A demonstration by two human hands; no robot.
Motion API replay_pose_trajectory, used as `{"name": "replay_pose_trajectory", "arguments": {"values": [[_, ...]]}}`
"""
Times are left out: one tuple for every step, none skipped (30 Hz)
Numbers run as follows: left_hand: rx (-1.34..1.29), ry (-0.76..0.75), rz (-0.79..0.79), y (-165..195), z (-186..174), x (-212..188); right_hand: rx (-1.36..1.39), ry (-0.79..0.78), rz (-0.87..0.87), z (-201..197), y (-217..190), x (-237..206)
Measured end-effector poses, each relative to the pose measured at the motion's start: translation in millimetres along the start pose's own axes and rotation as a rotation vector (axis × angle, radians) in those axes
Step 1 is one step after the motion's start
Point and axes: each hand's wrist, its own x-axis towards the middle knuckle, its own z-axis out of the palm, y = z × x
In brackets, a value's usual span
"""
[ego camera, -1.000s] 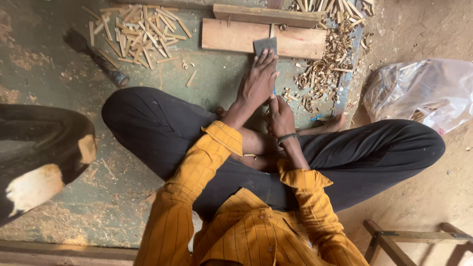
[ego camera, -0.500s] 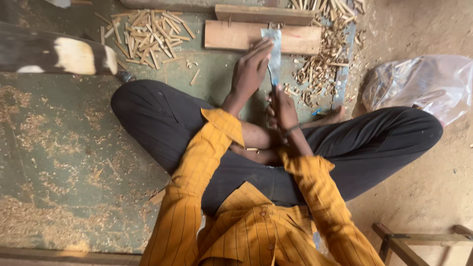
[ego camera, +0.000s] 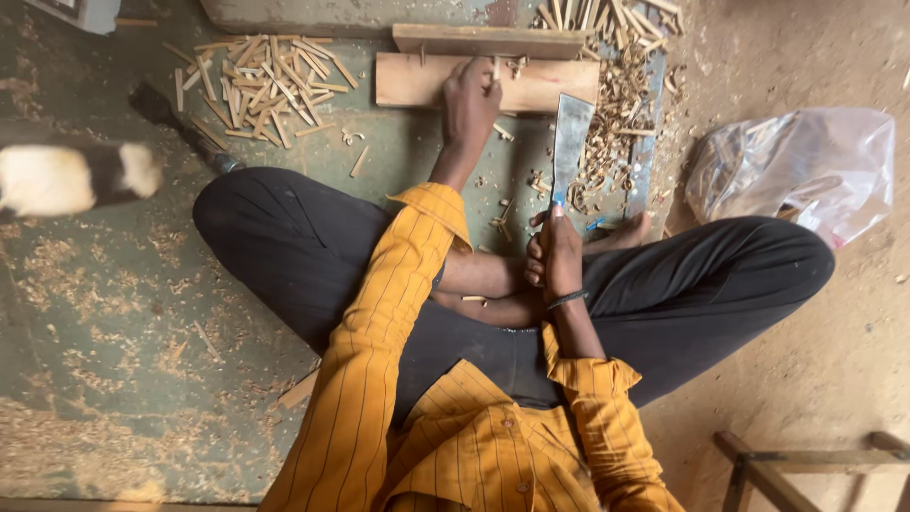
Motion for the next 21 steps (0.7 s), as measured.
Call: {"name": "replay_pose_trajectory", "arguments": {"values": [[0.017, 0.008, 0.008, -2, -3, -2, 0.018, 0.008, 0.016, 1, 0, 1], [0.034, 0.019, 0.014, -5, -6, -4, 0.033, 0.013, 0.032, 1, 1, 1], [0.055, 0.035, 0.025, -8, -8, -6, 0.021, 0.008, 0.021, 2, 2, 2], [0.042, 0.032, 0.021, -10, -9, -7, 0.005, 0.003, 0.01, 2, 2, 3], [0.029, 0.027, 0.014, -12, -9, -8, -0.012, 0.001, 0.001, 3, 3, 3], [0.013, 0.023, 0.01, -14, -8, -7, -0.03, -0.004, -0.011, 4, 4, 3], [0.006, 0.033, 0.018, -15, -6, -6, -0.05, -0.01, -0.027, 5, 5, 3], [-0.003, 0.046, 0.027, -15, -4, -4, -0.072, -0.017, -0.046, 6, 5, 3], [-0.012, 0.056, 0.036, -14, -3, -2, -0.112, -0.044, -0.056, 7, 5, 3], [-0.042, 0.061, 0.058, -13, -3, 0, -0.151, -0.067, -0.062, 8, 5, 2], [-0.07, 0.067, 0.08, -13, -4, 2, -0.19, -0.092, -0.066, 10, 6, 1], [-0.098, 0.073, 0.103, -11, -8, 2, -0.233, -0.072, -0.088, 12, 7, 0], [-0.124, 0.048, 0.027, -9, -13, 0, -0.279, -0.051, -0.111, 14, 8, -1], [-0.149, 0.022, -0.05, -6, -20, -3, -0.325, -0.032, -0.134, 17, 9, -1], [-0.17, -0.004, -0.13, -3, -29, -13, -0.342, -0.039, -0.128, 18, 10, -1], [-0.077, 0.039, -0.04, 1, -37, -24, -0.36, -0.049, -0.125, 21, 12, 0], [0.016, 0.078, 0.055, 6, -44, -34, -0.375, -0.057, -0.127, 24, 14, 3], [0.108, 0.111, 0.151, 11, -50, -47, -0.385, -0.057, -0.129, 26, 16, 6], [0.082, 0.0, 0.128, 16, -55, -61, -0.398, -0.061, -0.131, 28, 18, 10], [0.055, -0.108, 0.103, 21, -58, -75, -0.417, -0.067, -0.133, 30, 20, 13], [0.089, -0.129, 0.148, 25, -59, -85, -0.412, -0.063, -0.13, 31, 22, 15]]}}
